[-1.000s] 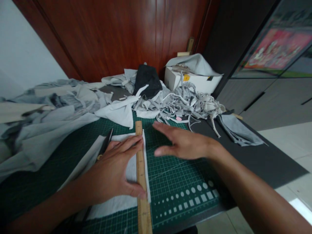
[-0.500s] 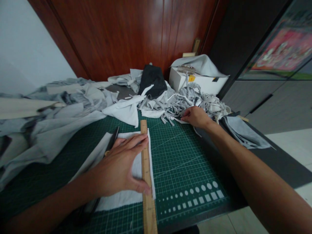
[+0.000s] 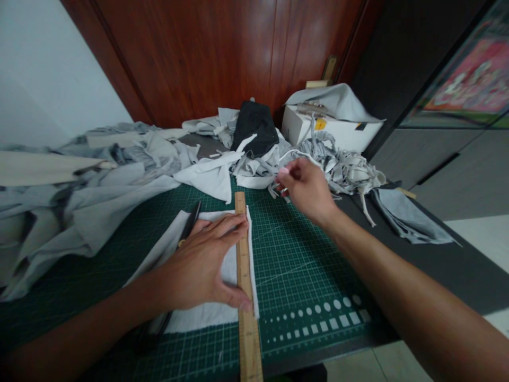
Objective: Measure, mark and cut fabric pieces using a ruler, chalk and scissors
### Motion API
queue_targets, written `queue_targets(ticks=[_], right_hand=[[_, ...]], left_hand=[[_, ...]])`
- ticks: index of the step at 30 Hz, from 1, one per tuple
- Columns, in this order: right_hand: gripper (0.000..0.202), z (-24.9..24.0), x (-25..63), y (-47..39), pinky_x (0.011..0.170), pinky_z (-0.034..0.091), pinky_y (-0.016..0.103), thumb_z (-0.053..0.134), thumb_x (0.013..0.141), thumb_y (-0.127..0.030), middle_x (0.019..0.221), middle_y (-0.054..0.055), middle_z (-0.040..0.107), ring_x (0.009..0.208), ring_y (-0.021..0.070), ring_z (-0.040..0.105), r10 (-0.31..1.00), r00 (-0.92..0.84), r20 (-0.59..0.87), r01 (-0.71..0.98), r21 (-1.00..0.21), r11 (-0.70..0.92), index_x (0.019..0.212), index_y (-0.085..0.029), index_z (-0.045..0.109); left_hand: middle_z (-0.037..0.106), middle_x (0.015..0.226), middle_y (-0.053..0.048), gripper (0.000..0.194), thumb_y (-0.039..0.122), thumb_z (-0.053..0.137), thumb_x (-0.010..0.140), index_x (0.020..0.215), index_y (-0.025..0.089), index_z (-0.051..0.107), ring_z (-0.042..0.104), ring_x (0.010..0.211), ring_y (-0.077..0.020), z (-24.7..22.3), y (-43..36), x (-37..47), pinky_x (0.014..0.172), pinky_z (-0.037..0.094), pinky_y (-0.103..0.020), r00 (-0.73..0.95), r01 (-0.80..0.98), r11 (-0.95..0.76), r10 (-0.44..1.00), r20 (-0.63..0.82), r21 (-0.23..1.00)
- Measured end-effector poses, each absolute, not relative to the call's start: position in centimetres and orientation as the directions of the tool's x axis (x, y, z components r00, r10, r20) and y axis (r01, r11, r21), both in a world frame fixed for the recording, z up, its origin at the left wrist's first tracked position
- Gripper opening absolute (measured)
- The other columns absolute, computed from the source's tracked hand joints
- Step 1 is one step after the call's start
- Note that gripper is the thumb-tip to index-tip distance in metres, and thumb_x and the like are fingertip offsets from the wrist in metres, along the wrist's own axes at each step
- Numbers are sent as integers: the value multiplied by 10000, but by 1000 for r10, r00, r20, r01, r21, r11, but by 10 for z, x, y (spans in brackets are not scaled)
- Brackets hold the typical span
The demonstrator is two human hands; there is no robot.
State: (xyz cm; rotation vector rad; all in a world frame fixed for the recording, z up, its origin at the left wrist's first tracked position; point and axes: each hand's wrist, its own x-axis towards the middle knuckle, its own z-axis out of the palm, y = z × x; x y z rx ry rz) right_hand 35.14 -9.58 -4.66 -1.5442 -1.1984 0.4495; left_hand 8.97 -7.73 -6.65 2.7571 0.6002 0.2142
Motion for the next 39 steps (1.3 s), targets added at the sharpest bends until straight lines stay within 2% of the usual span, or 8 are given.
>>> queue_targets(ticks=[3,6,11,17,22,26,34,39], right_hand=[[293,-56,299,-94,550,541,281,757,832,-426,758,-2,685,624,155,658,942,251,223,192,-965,177,884,-233,543],[262,-73,276,-88,501,495,226,766,846,-401,678,-42,646,527,99,588,982,131,135,81,-989,125,863,-208,590],[211,-89,292,-79,499,522,222,768,860,-303,634,-54,678,514,116,633,986,163,38,143,-990,15,958,-218,601],[112,-89,306,-76,593,605,268,754,840,-234,642,-18,707,563,129,680,991,128,-31,178,-983,-53,854,-189,652],[168,-89,307,-76,537,582,279,768,786,-185,629,-14,710,514,139,666,983,182,-23,208,-976,-62,875,-193,626],[174,-88,309,-77,511,578,279,767,746,-163,614,-17,694,501,142,672,982,186,-27,233,-970,-71,811,-197,610],[101,-83,308,-74,448,546,240,722,747,-146,563,-22,669,444,113,622,991,132,-17,318,-946,-58,772,-181,631],[89,-85,309,-72,372,488,207,701,744,-114,565,-33,647,401,101,593,994,112,-4,357,-933,-44,765,-178,643]], left_hand=[[485,1593,-165,1150,924,694,647,1500,169,530,426,1470,-413,-67,-77,90,1186,309,-550,903,367,-871,418,99,327],[491,1576,-171,1192,960,697,585,1482,187,566,431,1453,-434,-68,-77,90,1188,302,-571,903,363,-870,417,104,333],[403,1654,-168,1144,913,696,660,1540,204,515,354,1510,-438,-70,-77,89,1221,246,-588,903,368,-868,419,93,335],[431,1634,-156,1111,871,730,664,1528,204,518,375,1503,-438,-72,-77,89,1227,238,-580,898,374,-858,430,95,352],[469,1608,-171,1165,885,736,640,1526,174,474,407,1488,-414,-72,-78,89,1222,261,-560,886,369,-841,447,125,395],[508,1576,-189,1159,900,713,644,1492,149,470,446,1467,-397,-72,-78,89,1214,273,-543,878,370,-839,456,144,399],[467,1615,-195,1230,934,699,626,1522,132,439,409,1498,-403,-71,-79,90,1224,253,-544,887,374,-849,444,123,373],[463,1603,-186,1166,918,687,657,1489,132,469,424,1480,-388,-74,-79,89,1209,271,-521,883,366,-844,447,139,392]])
